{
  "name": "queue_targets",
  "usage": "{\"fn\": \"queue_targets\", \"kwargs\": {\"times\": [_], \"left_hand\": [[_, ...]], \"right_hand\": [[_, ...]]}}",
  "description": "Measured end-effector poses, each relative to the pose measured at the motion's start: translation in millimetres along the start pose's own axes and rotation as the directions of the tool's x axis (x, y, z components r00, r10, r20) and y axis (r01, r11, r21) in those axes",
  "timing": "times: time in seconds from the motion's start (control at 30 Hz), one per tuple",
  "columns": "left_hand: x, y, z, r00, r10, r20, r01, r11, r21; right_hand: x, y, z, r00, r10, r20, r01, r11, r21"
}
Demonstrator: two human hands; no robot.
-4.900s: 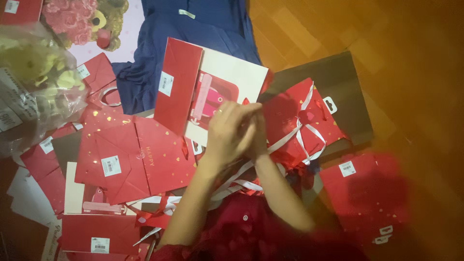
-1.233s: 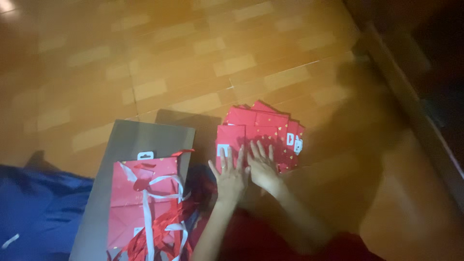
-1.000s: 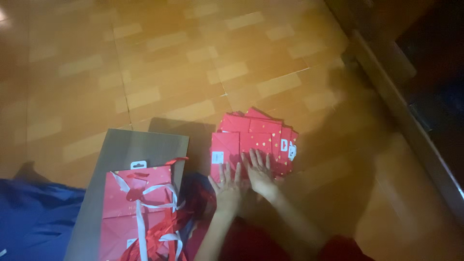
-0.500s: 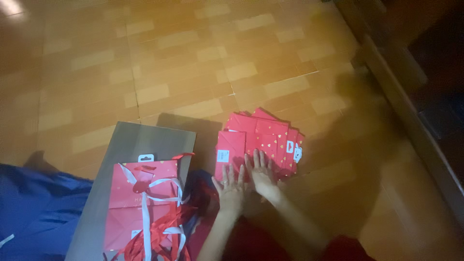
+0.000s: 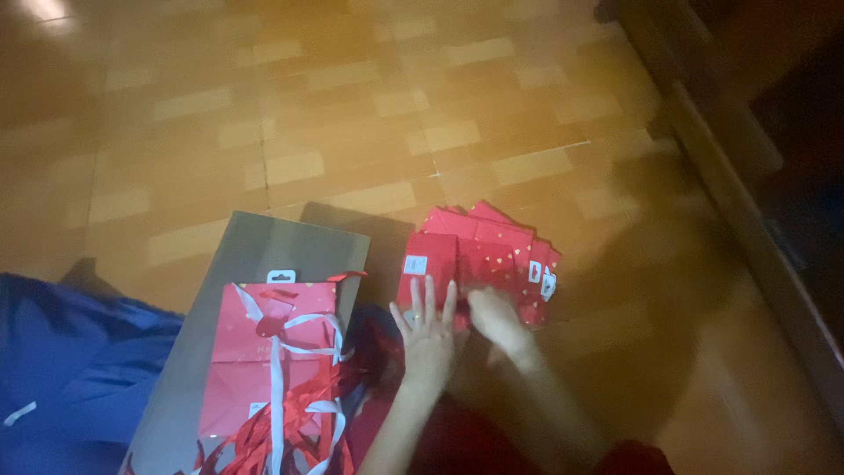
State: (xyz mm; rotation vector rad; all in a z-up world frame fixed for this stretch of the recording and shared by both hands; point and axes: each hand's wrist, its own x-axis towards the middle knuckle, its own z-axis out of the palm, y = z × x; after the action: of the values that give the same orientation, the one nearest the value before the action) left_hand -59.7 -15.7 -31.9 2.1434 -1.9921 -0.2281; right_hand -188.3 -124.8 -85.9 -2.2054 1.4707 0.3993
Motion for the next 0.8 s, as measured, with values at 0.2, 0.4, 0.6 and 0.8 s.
{"fn": "queue_targets", "kwargs": {"times": [0.2, 0.4, 0.6, 0.8], "left_hand": [[-6, -7, -66, 0.971, -0.039, -0.237, 0.021, 0.997, -0.078], [-44, -21, -128, 0.898, -0.141, -0.418, 0.114, 0.989, -0.09], [-100, -50, -163, 0.814, -0.318, -0.487, 0.297, 0.947, -0.122], [-156, -80, -171, 0.65, -0.4, -0.646, 0.453, 0.887, -0.093]], "right_hand": [[-34, -37, -96, 0.755, -0.208, -0.622, 0.255, 0.967, -0.013], [-67, -121, -116, 0.346, -0.458, -0.819, 0.641, 0.752, -0.15], [-92, -203, -108, 0.24, -0.602, -0.761, 0.851, 0.508, -0.134], [-102, -283, -88, -0.012, -0.691, -0.722, 0.939, 0.241, -0.246]]}}
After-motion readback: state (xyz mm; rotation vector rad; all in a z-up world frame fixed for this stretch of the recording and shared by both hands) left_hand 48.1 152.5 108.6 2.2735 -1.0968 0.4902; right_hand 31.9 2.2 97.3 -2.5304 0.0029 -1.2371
